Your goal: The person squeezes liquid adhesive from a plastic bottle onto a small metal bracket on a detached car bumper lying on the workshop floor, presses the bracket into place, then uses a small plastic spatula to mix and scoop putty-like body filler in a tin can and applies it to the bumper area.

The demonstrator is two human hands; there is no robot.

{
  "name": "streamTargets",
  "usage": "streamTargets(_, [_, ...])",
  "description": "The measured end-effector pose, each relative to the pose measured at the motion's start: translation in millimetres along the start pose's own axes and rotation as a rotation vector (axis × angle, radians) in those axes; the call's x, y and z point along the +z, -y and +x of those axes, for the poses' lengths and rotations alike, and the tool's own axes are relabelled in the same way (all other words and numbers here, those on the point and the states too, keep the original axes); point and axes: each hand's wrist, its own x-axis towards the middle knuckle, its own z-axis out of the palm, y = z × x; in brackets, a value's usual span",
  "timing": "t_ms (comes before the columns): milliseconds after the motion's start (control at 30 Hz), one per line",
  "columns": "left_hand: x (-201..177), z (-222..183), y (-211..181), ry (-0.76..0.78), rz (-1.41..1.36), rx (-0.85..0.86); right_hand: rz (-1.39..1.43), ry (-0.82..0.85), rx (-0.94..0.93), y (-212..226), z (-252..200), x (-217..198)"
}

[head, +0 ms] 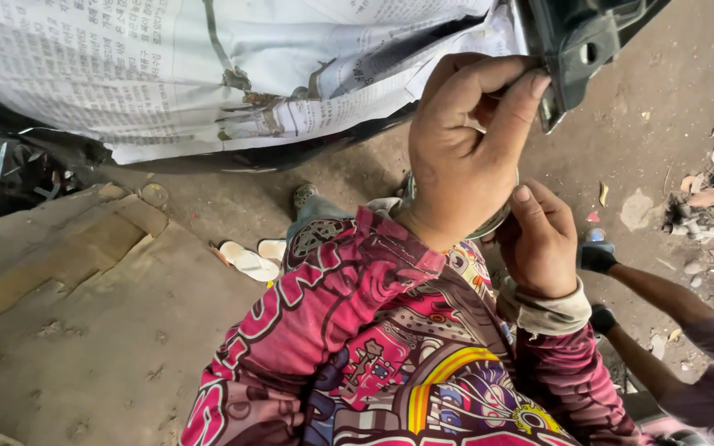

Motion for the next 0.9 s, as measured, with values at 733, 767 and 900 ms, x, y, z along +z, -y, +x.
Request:
streamTargets(733, [8.8, -11.2, 0.0, -0.07, 0.216, 0.047, 0.017, 0.055, 0.007, -8.6, -3.2, -11.3])
streamTargets(767, [8.2, -13.0, 0.1, -0.067, 0.233, 0.061, 0.001, 0.046, 0.012, -10.3, -3.3, -12.4])
streamTargets(900, [7.1, -12.4, -7.1, -0.036, 0.191, 0.028, 0.099, 0.052, 0.023, -5.9, -3.2, -2.8])
